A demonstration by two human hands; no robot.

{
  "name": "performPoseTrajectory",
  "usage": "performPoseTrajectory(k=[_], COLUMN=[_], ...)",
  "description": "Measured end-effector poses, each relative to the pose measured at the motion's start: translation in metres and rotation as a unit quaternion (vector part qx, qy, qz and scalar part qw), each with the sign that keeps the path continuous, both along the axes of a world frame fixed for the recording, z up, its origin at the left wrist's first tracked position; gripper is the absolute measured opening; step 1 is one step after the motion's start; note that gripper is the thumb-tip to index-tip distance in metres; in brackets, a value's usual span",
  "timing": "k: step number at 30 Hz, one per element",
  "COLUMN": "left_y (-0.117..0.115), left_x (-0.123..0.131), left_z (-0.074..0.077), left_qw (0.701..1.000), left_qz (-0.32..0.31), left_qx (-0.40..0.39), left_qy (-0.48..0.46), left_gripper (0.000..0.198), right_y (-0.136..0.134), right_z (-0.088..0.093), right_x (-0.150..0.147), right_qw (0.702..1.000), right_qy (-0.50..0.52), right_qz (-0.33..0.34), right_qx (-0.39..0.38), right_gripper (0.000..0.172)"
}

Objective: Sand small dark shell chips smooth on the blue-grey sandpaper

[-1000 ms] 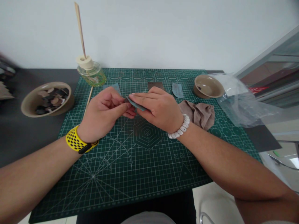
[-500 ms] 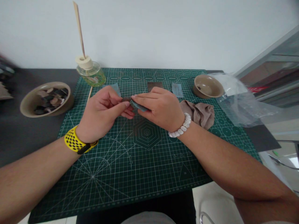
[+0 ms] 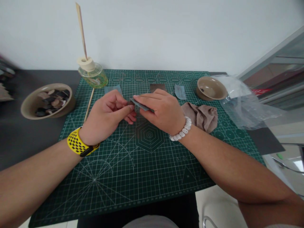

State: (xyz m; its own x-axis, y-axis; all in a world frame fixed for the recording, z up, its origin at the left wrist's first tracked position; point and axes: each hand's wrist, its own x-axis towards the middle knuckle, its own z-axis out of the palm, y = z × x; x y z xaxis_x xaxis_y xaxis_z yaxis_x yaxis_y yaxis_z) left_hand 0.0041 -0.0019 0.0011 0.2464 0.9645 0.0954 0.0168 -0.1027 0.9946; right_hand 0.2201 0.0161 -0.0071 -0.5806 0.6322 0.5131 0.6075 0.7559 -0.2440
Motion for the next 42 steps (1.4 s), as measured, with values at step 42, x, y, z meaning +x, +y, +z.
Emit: performPoseTrajectory(k=[42], left_y=[0.0022], left_x=[-0.003], left_z=[-0.0012], left_qw=[1.0], left_qz=[-0.009], left_qx=[-0.012], left_qy=[-0.011], left_gripper=[0.031], right_y=[-0.0041], right_z=[0.0043], right_x=[-0.002], right_qw=[0.997], right_qy=[0.005], right_qz=[-0.056], right_qx=[-0.055], right_gripper=[0.04])
